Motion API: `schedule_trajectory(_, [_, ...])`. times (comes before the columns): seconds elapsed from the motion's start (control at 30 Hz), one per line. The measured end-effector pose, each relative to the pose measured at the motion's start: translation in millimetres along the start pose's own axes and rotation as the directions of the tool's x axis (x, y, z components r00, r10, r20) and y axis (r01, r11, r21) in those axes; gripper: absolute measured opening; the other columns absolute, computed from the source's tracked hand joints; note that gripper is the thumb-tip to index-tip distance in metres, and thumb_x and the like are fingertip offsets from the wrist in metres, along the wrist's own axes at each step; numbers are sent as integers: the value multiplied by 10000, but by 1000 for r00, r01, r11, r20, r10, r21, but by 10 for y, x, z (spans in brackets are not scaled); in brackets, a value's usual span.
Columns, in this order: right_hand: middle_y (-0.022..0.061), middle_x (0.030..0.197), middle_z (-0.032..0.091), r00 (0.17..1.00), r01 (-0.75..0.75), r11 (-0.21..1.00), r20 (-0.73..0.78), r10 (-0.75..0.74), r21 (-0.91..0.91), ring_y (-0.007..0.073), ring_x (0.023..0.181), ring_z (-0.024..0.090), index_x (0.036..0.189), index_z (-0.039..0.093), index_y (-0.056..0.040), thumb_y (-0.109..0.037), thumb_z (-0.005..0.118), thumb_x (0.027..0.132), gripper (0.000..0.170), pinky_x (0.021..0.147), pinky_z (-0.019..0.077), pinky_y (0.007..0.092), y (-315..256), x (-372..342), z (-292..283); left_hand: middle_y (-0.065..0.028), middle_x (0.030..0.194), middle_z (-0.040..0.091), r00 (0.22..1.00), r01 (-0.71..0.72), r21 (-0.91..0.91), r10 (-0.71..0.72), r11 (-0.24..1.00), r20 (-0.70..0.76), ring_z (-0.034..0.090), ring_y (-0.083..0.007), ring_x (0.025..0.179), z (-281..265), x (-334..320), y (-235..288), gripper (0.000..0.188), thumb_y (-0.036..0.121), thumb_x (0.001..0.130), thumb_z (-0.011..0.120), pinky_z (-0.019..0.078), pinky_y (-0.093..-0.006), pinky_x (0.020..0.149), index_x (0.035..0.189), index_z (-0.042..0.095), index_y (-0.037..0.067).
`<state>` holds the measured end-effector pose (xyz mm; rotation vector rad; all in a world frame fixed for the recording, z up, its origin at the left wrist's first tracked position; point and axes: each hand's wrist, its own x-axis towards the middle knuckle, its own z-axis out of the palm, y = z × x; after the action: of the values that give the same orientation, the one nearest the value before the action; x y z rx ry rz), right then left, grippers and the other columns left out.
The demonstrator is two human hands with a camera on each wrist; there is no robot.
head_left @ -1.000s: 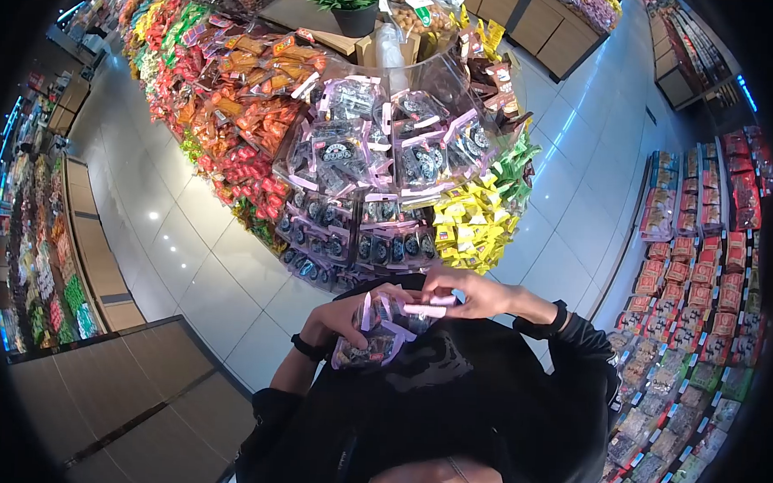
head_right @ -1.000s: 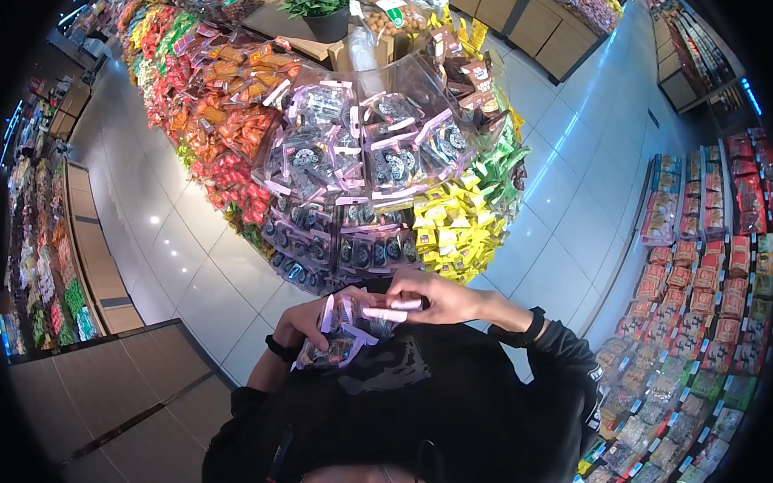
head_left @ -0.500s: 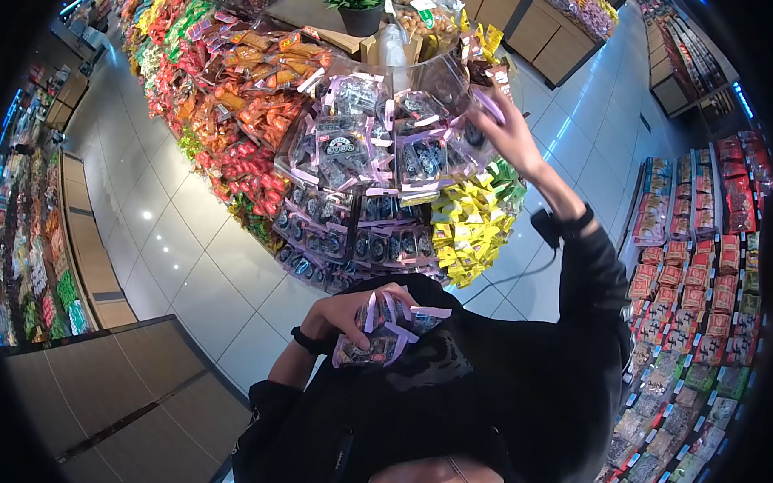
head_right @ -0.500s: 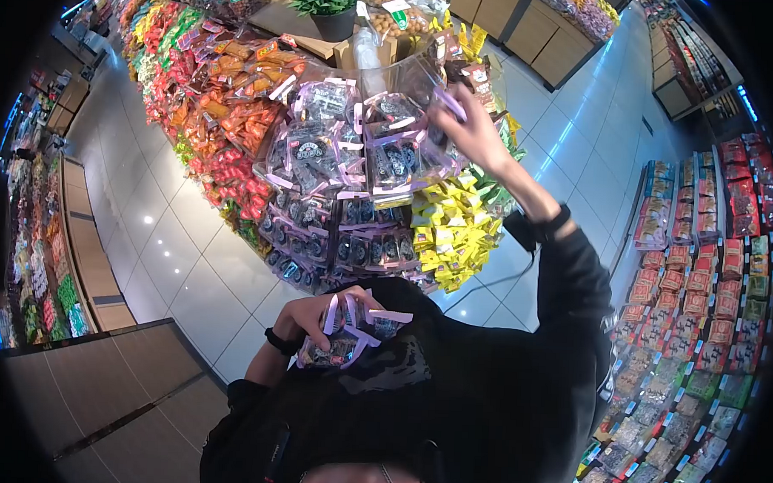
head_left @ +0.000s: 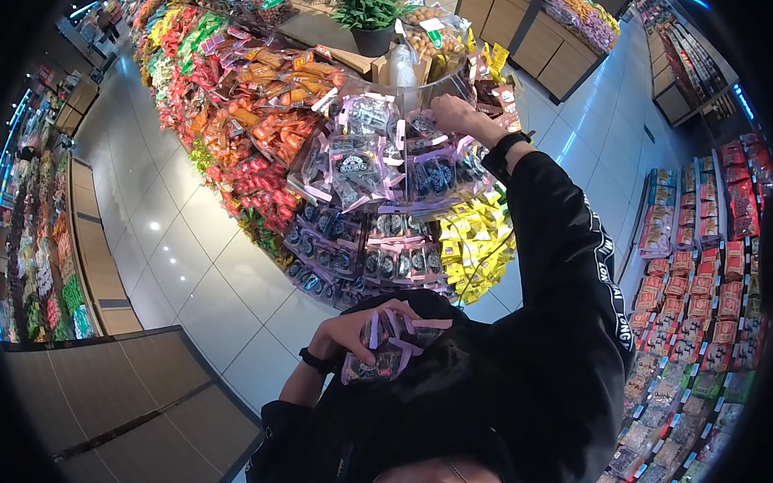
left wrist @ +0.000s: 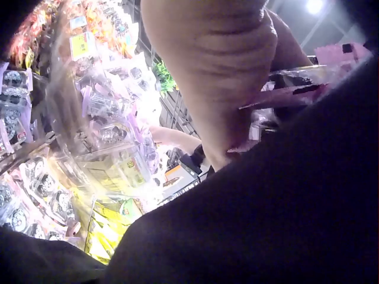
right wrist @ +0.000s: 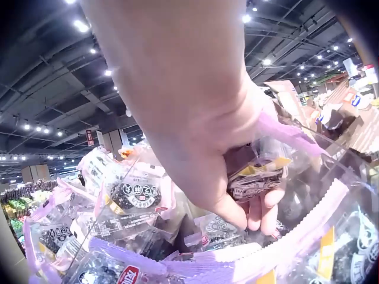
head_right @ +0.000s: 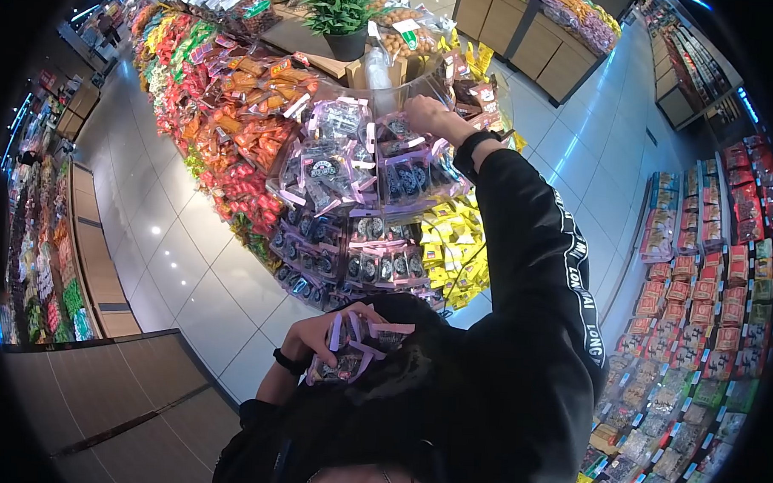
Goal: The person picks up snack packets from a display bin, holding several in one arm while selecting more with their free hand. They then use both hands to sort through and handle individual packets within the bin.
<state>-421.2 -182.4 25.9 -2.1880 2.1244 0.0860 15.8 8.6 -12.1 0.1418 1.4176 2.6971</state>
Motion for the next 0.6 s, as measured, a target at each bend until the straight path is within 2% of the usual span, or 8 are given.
schedule_trajectory(0.07, [233,939,740,990,-46,998,137,39,51,393,906,730,910,730,42,-109,671,772,213,810,586,471,-93,-39,-147,-121,1462,421,1000,9,7,-9,1000,5,424,-244,1387,-9,21,-2,1144,370,609,1012,325,-412,1160,1489,368,23])
schedule_trajectory(0.2, [232,928,748,970,-116,984,230,83,133,379,905,740,935,736,58,-126,697,760,258,815,593,457,185,278,270,-125,1469,417,999,26,-8,-26,1000,26,424,-244,1389,-64,53,-33,1165,374,599,1017,322,-412,1163,1494,358,24])
schedule_trajectory(0.27, [187,894,769,958,-106,976,283,49,188,250,676,756,886,749,53,-102,617,848,207,548,617,368,191,291,262,-125,1468,417,998,49,-26,-48,998,31,423,-244,1391,-87,69,-32,1169,372,597,1018,322,-412,1164,1495,355,25])
schedule_trajectory(0.3, [187,894,769,958,-108,976,283,51,190,250,676,756,886,749,53,-102,617,848,207,548,617,368,156,266,206,-126,1468,417,999,39,-6,-39,999,35,424,-245,1391,-94,70,-34,1169,371,595,1019,324,-414,1164,1494,355,26])
schedule_trajectory(0.37, [191,846,757,916,-283,901,371,153,328,313,760,760,919,736,63,-178,659,851,262,765,606,433,34,133,-3,-127,1467,417,999,30,13,-31,999,38,424,-247,1391,-96,63,-35,1169,369,594,1019,327,-415,1164,1493,355,27])
schedule_trajectory(0.4, [191,846,757,915,-284,901,372,153,328,313,760,760,919,736,63,-178,659,851,262,765,606,433,24,110,-23,-128,1469,416,999,30,-8,-29,1000,29,422,-249,1395,-89,64,-33,1168,368,592,1020,328,-417,1164,1491,357,26])
schedule_trajectory(0.5, [186,819,756,947,-179,954,306,100,241,295,702,754,909,728,78,-277,663,895,361,748,608,428,-65,67,-108,-132,1476,416,1000,19,1,-19,1000,21,418,-252,1401,-92,46,-26,1168,370,592,1020,328,-419,1166,1490,357,26])
schedule_trajectory(0.6, [201,856,761,989,-23,987,150,-1,161,283,780,764,953,736,60,-368,678,905,436,768,602,420,-179,5,-384,-136,1482,416,1000,13,30,-13,999,20,413,-256,1406,-112,36,-24,1173,379,593,1017,326,-420,1169,1492,352,25])
